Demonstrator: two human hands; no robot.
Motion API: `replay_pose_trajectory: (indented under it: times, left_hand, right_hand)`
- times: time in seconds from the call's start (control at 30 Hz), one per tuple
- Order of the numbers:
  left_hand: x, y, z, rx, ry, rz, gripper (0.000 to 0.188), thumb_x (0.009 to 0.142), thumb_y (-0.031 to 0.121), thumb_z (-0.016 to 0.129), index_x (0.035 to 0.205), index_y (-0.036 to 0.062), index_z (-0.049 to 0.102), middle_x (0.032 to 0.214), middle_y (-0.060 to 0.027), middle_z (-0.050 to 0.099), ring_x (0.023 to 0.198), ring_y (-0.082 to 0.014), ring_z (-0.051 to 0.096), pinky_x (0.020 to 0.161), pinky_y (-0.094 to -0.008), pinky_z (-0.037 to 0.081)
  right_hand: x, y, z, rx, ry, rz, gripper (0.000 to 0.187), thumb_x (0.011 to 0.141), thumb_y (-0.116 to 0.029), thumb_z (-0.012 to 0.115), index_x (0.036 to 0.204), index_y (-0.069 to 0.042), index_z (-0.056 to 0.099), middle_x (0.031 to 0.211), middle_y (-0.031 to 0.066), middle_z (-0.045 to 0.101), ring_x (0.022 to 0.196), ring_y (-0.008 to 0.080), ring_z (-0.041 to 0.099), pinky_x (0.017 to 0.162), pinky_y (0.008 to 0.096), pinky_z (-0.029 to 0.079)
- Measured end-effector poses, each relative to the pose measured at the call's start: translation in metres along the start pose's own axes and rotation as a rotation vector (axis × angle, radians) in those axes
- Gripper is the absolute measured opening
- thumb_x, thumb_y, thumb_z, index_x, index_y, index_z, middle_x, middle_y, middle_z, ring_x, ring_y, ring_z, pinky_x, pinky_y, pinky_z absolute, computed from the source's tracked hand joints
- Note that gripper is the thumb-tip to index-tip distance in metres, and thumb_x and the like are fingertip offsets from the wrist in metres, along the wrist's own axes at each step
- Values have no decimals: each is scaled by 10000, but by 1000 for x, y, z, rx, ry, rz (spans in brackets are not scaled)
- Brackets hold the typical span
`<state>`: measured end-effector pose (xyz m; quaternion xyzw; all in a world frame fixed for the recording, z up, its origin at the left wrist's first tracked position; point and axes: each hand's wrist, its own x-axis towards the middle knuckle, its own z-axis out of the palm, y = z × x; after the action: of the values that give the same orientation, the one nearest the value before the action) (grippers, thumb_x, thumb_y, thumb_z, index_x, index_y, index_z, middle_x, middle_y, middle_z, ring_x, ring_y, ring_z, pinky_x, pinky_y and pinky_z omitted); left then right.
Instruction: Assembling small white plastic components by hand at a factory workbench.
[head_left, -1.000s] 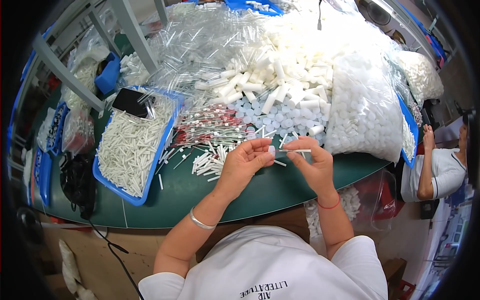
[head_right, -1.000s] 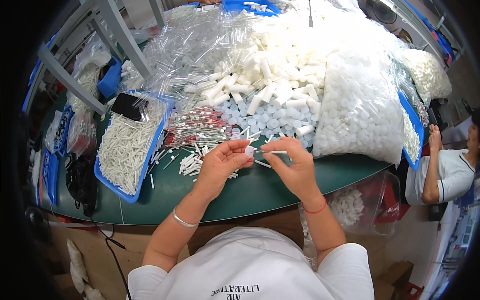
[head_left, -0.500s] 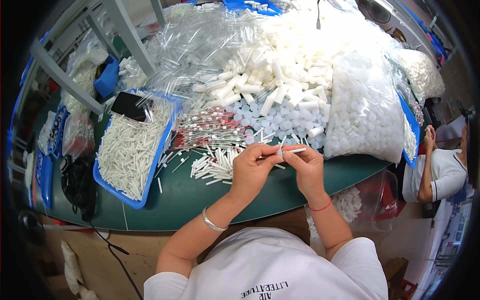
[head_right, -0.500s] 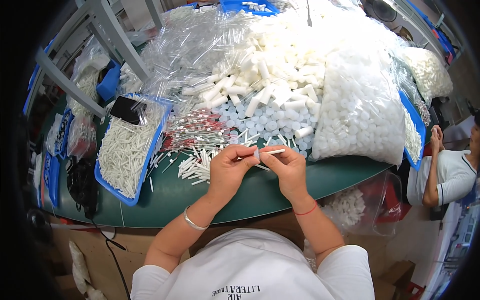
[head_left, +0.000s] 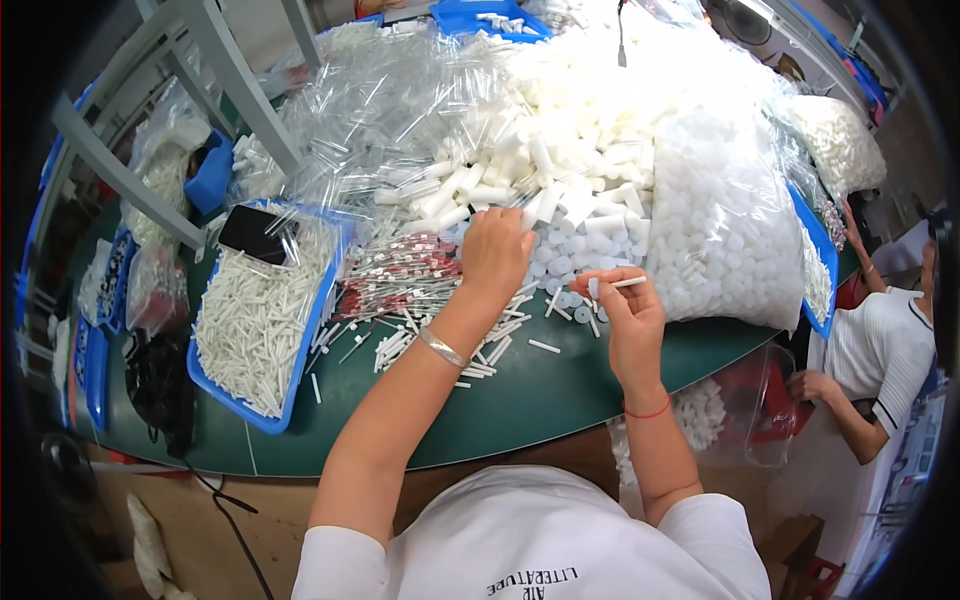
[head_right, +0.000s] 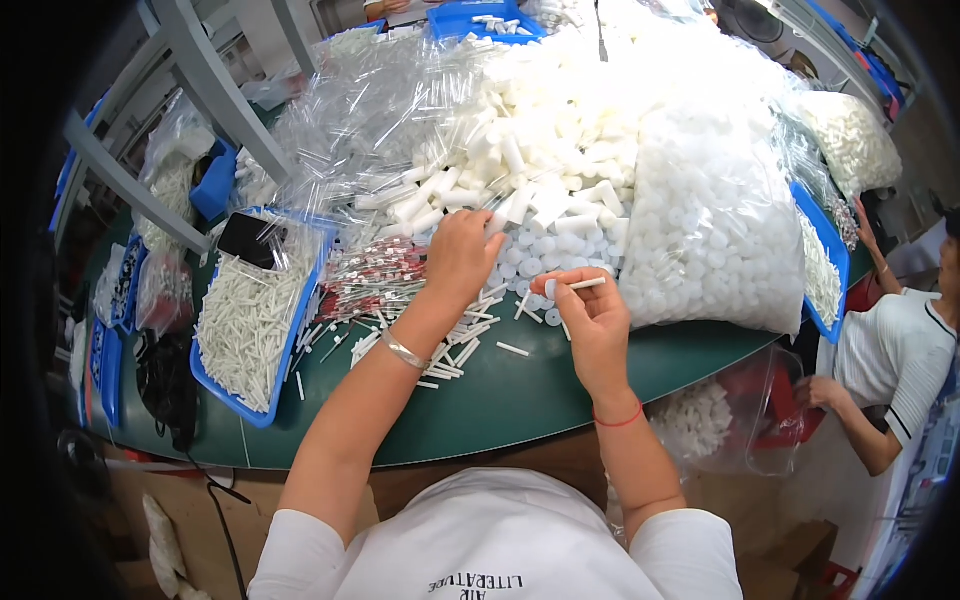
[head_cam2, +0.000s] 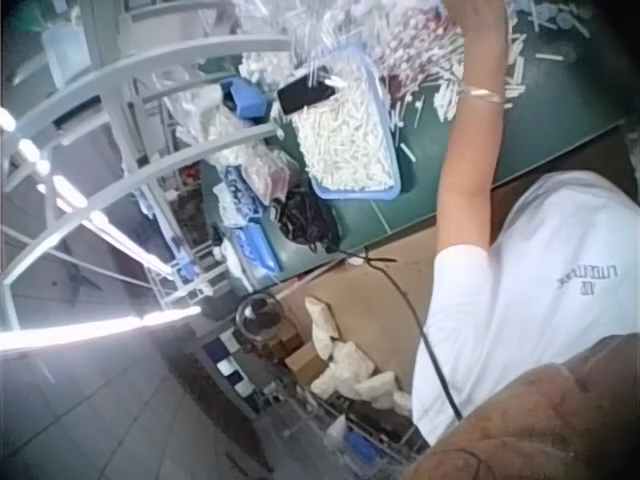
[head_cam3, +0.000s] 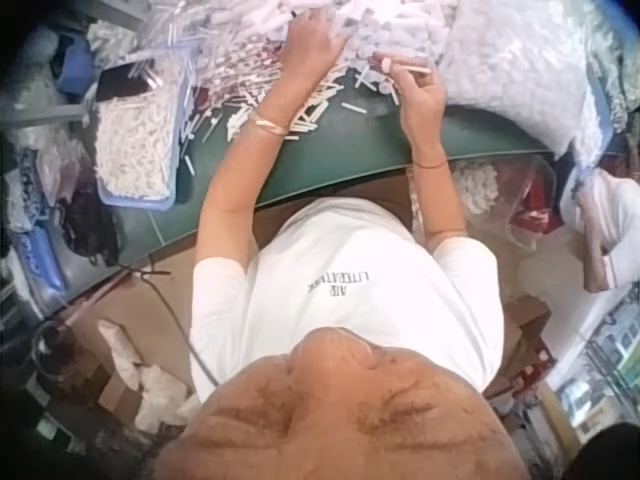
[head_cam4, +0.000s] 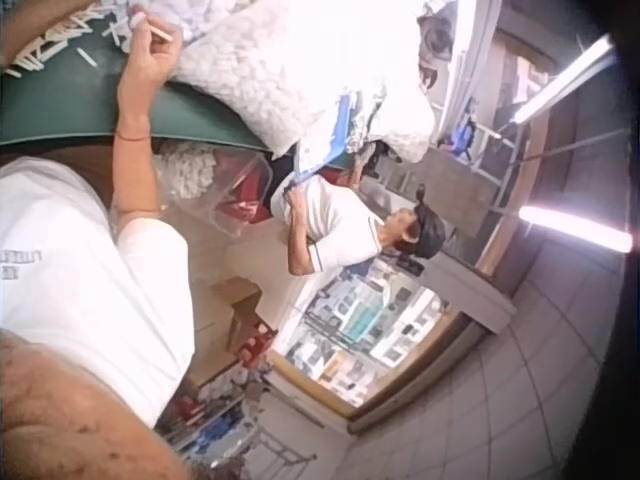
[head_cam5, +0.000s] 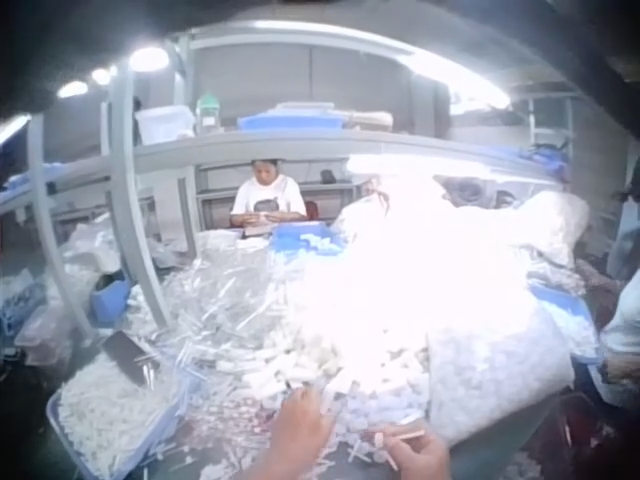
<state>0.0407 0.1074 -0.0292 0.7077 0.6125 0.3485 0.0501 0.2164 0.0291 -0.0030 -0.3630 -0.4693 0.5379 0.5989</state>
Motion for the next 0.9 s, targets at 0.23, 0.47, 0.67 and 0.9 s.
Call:
replay_pose_trajectory:
  times: [0.23, 0.47, 0.67, 0.9]
  left_hand:
    - [-36, 19, -39, -497, -92, -153, 289, 748, 113, 774, 976, -8, 644, 912, -104, 638, 776, -197, 613, 679, -306, 501]
    - [-78, 39, -68, -704, -101, -143, 228, 825, 114, 735, 1014, 1, 678, 891, -49, 619, 794, -102, 595, 651, -243, 508]
    - [-87, 25, -80, -1322, -383, -551, 295, 912, 194, 650, 1108, -24, 679, 896, -42, 681, 742, -76, 580, 645, -212, 482]
    - [-94, 20, -89, -988, -471, -479, 297, 930, 207, 618, 1144, 7, 668, 820, -16, 690, 637, -57, 556, 590, -210, 464]
  right_hand:
    - [6, 5, -5, -118, -11, -118, 174, 928, -29, 590, 1090, 35, 603, 964, 69, 652, 874, 122, 622, 807, 251, 497]
    - [-4, -2, 23, -635, -161, -493, 147, 843, 20, 664, 990, 9, 656, 969, 126, 656, 747, 170, 628, 655, 271, 509]
    - [-9, -8, 26, -687, -267, -575, 155, 822, 26, 676, 975, 11, 658, 967, 136, 651, 783, 217, 642, 670, 290, 519]
    - [-7, -21, 10, -760, -436, -471, 170, 806, 50, 668, 971, 8, 670, 962, 124, 654, 837, 230, 648, 713, 301, 516]
